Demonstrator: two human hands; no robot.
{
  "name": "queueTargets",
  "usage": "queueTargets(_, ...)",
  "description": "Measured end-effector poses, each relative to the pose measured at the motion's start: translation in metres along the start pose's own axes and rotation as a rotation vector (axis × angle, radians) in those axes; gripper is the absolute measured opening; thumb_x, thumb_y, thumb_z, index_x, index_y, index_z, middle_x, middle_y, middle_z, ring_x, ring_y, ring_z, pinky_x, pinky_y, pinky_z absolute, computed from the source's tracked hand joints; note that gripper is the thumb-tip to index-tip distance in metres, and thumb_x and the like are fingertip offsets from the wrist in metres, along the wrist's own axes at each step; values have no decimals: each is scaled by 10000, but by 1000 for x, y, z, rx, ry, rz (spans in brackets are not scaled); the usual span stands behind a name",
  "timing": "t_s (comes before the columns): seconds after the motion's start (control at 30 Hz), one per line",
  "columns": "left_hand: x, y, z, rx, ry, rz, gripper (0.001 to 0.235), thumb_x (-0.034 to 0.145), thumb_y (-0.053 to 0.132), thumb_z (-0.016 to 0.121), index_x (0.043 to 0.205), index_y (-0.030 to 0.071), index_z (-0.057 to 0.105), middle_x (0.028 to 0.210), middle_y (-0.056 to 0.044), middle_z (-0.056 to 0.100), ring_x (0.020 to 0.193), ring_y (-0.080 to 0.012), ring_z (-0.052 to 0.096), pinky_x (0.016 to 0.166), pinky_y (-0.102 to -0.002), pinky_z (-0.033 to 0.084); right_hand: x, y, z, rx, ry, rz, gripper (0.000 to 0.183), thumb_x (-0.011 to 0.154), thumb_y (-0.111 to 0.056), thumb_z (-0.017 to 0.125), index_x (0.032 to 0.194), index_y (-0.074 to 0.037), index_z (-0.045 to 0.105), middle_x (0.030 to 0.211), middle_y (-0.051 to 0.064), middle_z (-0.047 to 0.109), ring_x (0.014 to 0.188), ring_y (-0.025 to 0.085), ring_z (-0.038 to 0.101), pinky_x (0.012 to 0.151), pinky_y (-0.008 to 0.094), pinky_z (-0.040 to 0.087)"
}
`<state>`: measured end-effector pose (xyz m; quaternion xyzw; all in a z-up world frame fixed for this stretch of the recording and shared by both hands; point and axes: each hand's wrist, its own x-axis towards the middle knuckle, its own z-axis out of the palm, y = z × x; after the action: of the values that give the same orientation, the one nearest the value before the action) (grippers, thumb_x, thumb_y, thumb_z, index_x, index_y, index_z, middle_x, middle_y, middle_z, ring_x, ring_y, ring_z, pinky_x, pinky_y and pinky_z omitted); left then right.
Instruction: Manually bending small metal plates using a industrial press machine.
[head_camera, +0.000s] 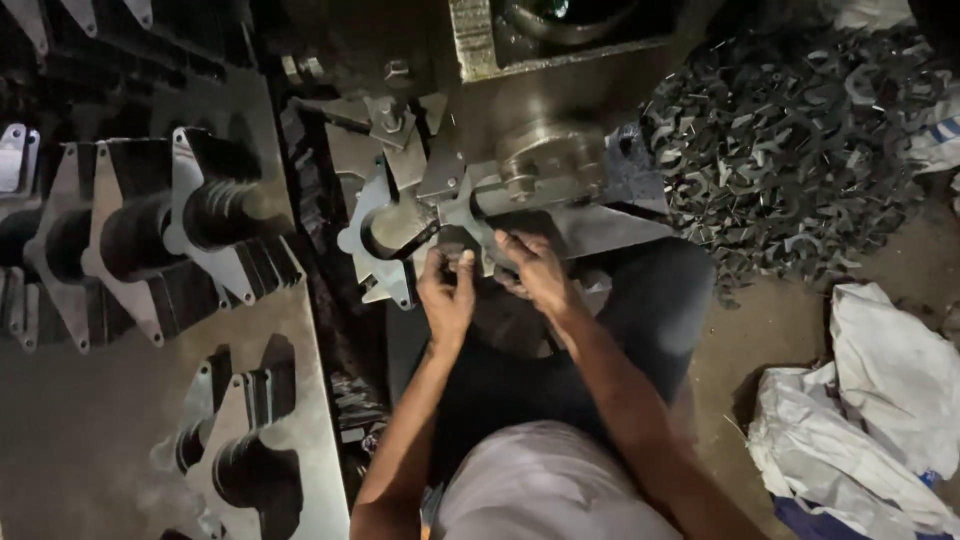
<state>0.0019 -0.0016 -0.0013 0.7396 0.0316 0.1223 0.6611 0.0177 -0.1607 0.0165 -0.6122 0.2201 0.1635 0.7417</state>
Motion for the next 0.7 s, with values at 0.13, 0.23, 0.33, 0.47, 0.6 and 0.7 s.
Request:
queueTargets(0.13,0,2,4,-33,25,45,160,1017,164,702,1022,15,641,834,-28,664,758,-94,591,693,-271,507,-3,-6,3,86,-150,-61,282,1039,-336,615,990,-67,688,652,21,577,420,71,426,350,236,270)
queueTargets(0.23,-3,8,3,-27,27,29,147,1020,151,687,1014,13,637,827,-32,666,746,-99,596,684,-274,509,-9,-10,4,-7,-77,-55,259,1041,-301,595,967,-72,691,683,-6,600,448,65,470,378,242,307)
queueTargets(0.33,0,9,5,3,17,57,132,1019,132,673,1005,5,638,806,-44,664,719,-104,582,663,-277,499,3,-3,-2,40,-88,-80,232,1028,-278,614,975,-68,698,640,0,571,411,69,405,357,250,267)
queueTargets(0.47,-3,13,7,-32,18,45,111,1021,110,654,988,6,633,790,-47,653,704,-97,578,648,-271,497,1,-7,-1,-31,-200,-351,275,1090,-291,592,1007,-49,692,727,35,614,535,79,463,453,263,346)
queueTargets(0.6,-5,4,10,-14,39,110,93,1021,86,655,984,5,629,796,-45,649,718,-99,573,664,-271,503,-7,-17,5,44,-152,-64,280,1038,-319,587,949,-64,661,598,45,561,376,87,401,338,265,244)
queueTargets(0.7,-8,10,7,28,24,128,96,1009,77,666,978,-3,623,783,-59,646,700,-109,575,655,-277,501,-13,-29,7,49,-168,-37,264,1024,-322,576,974,-78,664,594,35,555,367,83,386,327,261,229)
